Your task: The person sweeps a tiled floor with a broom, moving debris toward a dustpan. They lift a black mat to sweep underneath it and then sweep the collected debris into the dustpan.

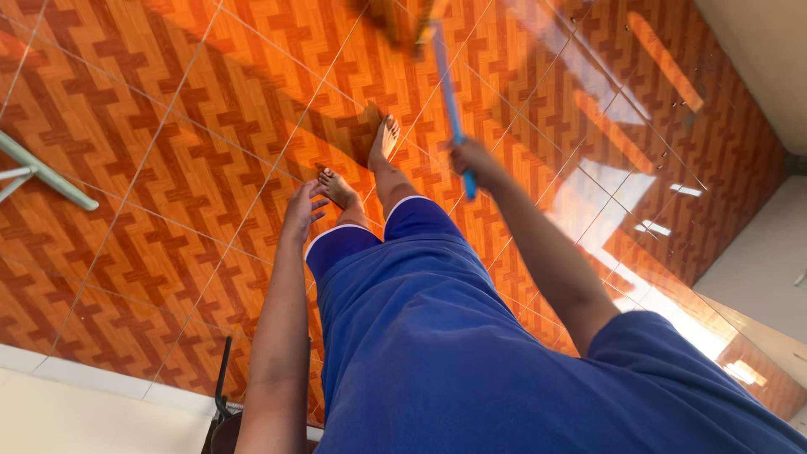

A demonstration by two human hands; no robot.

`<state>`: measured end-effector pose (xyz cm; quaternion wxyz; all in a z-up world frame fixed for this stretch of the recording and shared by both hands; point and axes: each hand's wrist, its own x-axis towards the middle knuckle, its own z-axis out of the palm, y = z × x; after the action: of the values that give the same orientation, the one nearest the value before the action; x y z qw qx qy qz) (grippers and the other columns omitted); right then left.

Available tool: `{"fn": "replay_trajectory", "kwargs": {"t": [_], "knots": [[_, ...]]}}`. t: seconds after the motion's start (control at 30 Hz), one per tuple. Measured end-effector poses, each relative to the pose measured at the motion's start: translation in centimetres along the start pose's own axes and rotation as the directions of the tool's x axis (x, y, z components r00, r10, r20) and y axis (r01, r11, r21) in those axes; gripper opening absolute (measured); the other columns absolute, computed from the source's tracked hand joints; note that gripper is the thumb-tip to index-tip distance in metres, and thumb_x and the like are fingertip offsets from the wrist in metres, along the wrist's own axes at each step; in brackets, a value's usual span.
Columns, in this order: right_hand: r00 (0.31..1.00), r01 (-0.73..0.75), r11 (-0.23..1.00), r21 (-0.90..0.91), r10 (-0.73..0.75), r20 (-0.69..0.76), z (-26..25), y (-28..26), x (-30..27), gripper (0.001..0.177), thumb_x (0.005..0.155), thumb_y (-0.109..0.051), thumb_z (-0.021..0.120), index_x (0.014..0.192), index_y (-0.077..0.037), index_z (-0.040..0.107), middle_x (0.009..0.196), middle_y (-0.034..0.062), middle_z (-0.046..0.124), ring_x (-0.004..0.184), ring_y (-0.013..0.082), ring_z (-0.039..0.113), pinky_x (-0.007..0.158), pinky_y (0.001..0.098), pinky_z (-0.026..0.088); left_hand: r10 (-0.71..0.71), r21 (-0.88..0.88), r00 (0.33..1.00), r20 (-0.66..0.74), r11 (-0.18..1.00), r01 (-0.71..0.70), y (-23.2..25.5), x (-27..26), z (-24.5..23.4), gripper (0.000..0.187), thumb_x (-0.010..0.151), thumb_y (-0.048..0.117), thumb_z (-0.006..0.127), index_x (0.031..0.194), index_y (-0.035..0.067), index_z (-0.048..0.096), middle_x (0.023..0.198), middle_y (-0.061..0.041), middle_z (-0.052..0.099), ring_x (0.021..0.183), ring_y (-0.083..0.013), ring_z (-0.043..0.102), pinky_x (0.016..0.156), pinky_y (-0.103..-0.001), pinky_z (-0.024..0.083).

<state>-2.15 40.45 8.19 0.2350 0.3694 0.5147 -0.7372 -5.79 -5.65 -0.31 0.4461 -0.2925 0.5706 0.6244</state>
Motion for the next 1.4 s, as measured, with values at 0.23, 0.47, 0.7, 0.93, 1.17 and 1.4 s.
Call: {"fn": "replay_trajectory", "kwargs": {"t": [0.23, 0.47, 0.7, 0.93, 1.17, 1.4], "knots": [[0.919, -0.296, 0.955, 0.034, 0.275, 0.284, 14.6, 6.2, 3.2, 0.011, 0.117, -0.019, 0.072, 0.122, -0.011, 0.067, 0.084, -0.0035, 0.058, 0.054, 0.0033, 0.045, 0.041, 0.0227, 0.034, -0.081, -0.205, 0.996, 0.042, 0.975, 0.088, 5.2, 3.9, 4.6, 0.08, 0.121, 0.066, 0.045, 0.176, 0.009, 0.041, 0.166, -0.009, 0.072, 0.119, -0.0241, 0.081, 0.099, -0.049, 0.063], [0.762, -0.576, 0.817, 0.022, 0.528, 0.375, 17.8, 4.4, 11.8, 0.022, 0.119, -0.024, 0.077, 0.108, -0.005, 0.071, 0.079, -0.0021, 0.064, 0.055, 0.0004, 0.051, 0.046, 0.019, 0.04, -0.13, 0.011, 0.988, -0.08, 0.991, 0.131, 6.8, 5.6, 8.6, 0.071, 0.133, 0.053, 0.055, 0.17, -0.008, 0.047, 0.165, -0.036, 0.061, 0.122, -0.0322, 0.076, 0.103, -0.054, 0.063], [0.838, -0.534, 0.575, 0.62, 0.459, 0.295, -14.9, -0.2, 1.9, 0.018, 0.125, -0.017, 0.067, 0.135, -0.002, 0.061, 0.089, -0.001, 0.061, 0.054, -0.0027, 0.05, 0.04, 0.0129, 0.041, -0.203, 0.106, 0.979, -0.03, 0.973, 0.205, 6.8, 4.0, 10.0, 0.067, 0.12, 0.048, 0.047, 0.176, 0.012, 0.057, 0.166, -0.007, 0.076, 0.131, -0.0244, 0.078, 0.106, -0.046, 0.062], [0.864, -0.23, 0.802, 0.551, 0.429, -0.265, -30.0, -10.5, -0.1, 0.022, 0.124, -0.018, 0.073, 0.132, -0.005, 0.056, 0.098, 0.0023, 0.067, 0.066, -0.0019, 0.054, 0.048, 0.0117, 0.043, -0.187, 0.051, 0.978, -0.09, 0.98, 0.192, 8.8, 5.4, 12.1, 0.063, 0.119, 0.046, 0.05, 0.171, 0.013, 0.06, 0.162, -0.006, 0.078, 0.115, -0.0229, 0.08, 0.094, -0.041, 0.064], [0.955, -0.18, 0.975, 0.132, 0.205, -0.213, -16.5, -12.2, 5.3, 0.013, 0.118, -0.008, 0.071, 0.122, 0.001, 0.063, 0.093, 0.0034, 0.064, 0.071, 0.0068, 0.058, 0.058, 0.0232, 0.053, 0.009, 0.059, 0.999, -0.051, 0.998, -0.005, 12.2, 7.2, 12.9, 0.068, 0.121, 0.052, 0.056, 0.172, 0.007, 0.063, 0.16, -0.011, 0.079, 0.119, -0.0196, 0.08, 0.096, -0.04, 0.063], [0.914, -0.316, 0.939, -0.14, 0.34, 0.219, 0.7, -10.9, -3.8, 0.033, 0.118, -0.018, 0.071, 0.143, -0.006, 0.053, 0.094, 0.0015, 0.056, 0.069, 0.0056, 0.055, 0.054, 0.0249, 0.054, -0.186, 0.068, 0.981, 0.053, 0.981, 0.182, 12.9, 8.1, 16.8, 0.096, 0.116, 0.073, 0.039, 0.183, 0.005, 0.028, 0.178, -0.015, 0.058, 0.13, -0.0278, 0.077, 0.099, -0.049, 0.066]]}}
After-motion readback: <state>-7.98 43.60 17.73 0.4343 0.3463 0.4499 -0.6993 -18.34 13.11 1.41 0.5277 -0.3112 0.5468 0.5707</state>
